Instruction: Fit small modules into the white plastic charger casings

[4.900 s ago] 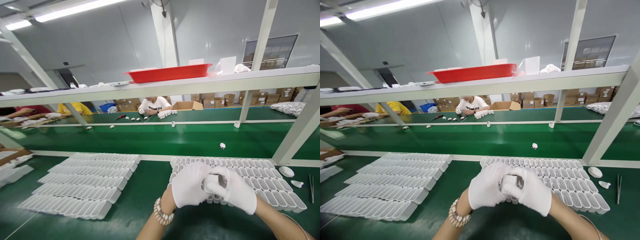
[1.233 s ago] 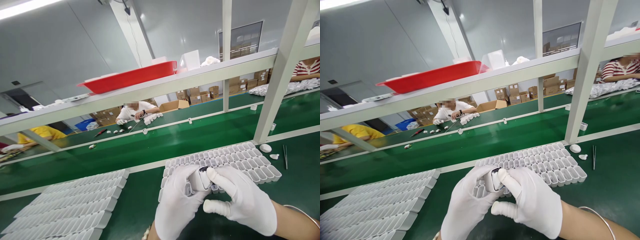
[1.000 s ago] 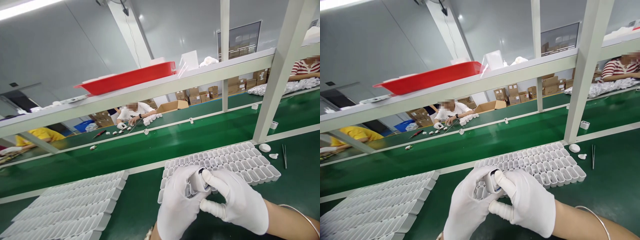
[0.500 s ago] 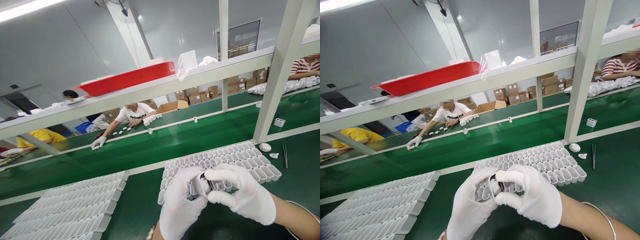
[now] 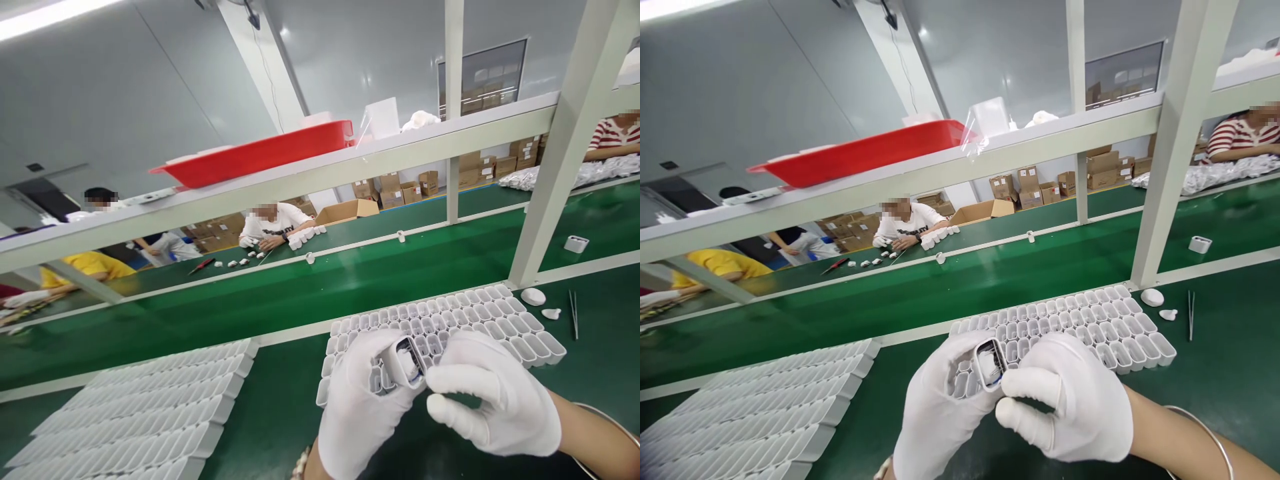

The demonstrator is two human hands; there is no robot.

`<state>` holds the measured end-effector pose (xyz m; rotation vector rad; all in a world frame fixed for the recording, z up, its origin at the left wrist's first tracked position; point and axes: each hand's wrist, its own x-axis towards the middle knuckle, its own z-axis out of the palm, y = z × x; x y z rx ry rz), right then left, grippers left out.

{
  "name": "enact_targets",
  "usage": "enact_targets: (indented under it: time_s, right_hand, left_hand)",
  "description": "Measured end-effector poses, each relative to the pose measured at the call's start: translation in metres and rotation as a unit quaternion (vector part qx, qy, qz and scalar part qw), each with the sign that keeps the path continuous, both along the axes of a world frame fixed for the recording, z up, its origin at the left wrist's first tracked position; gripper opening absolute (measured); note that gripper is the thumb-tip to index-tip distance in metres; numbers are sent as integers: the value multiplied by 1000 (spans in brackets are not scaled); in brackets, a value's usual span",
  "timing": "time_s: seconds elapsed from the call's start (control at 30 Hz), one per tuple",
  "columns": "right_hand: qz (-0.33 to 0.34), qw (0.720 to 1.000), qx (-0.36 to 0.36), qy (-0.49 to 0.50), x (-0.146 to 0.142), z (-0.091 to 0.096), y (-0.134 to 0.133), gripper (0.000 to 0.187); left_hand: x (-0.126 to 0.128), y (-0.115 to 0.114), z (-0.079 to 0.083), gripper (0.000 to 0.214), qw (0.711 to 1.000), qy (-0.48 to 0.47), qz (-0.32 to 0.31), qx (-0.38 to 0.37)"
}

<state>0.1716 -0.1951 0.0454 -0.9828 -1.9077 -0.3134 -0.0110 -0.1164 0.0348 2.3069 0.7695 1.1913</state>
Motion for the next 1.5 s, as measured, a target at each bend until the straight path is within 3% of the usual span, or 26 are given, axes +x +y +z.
enact_targets:
  time_s: [0.27,0.6,0.83,0.97,1.1,1.3,1.5]
  right_hand:
    - [-5,998,-34,-47,-4,-2,-1,13]
    - [-3,998,-62,3,-3,-3,-3,9]
    - [-33,997,-54,-36,-9,-6,-4,8]
    - [-20,988,-150,-31,-8,-5,-6,13]
    - [18,976,-215,7,-6,-8,-10,26]
    - [16,987,-150,56,-5,-11,-7,24]
    - [-54,997,-25,-41,-11,-10,-1,27]
  left_hand:
    - [-1,1,-2,40,997,4,-29,77]
    - [0,0,-1,37,998,21,-5,65]
    - [2,2,8,23,978,6,-1,210]
    - [3,4,10,24,962,2,0,275]
    - [1,6,5,26,965,0,12,261]
    - [-2,7,-2,40,974,-6,26,223]
    - [0,4,-1,35,977,-8,32,210]
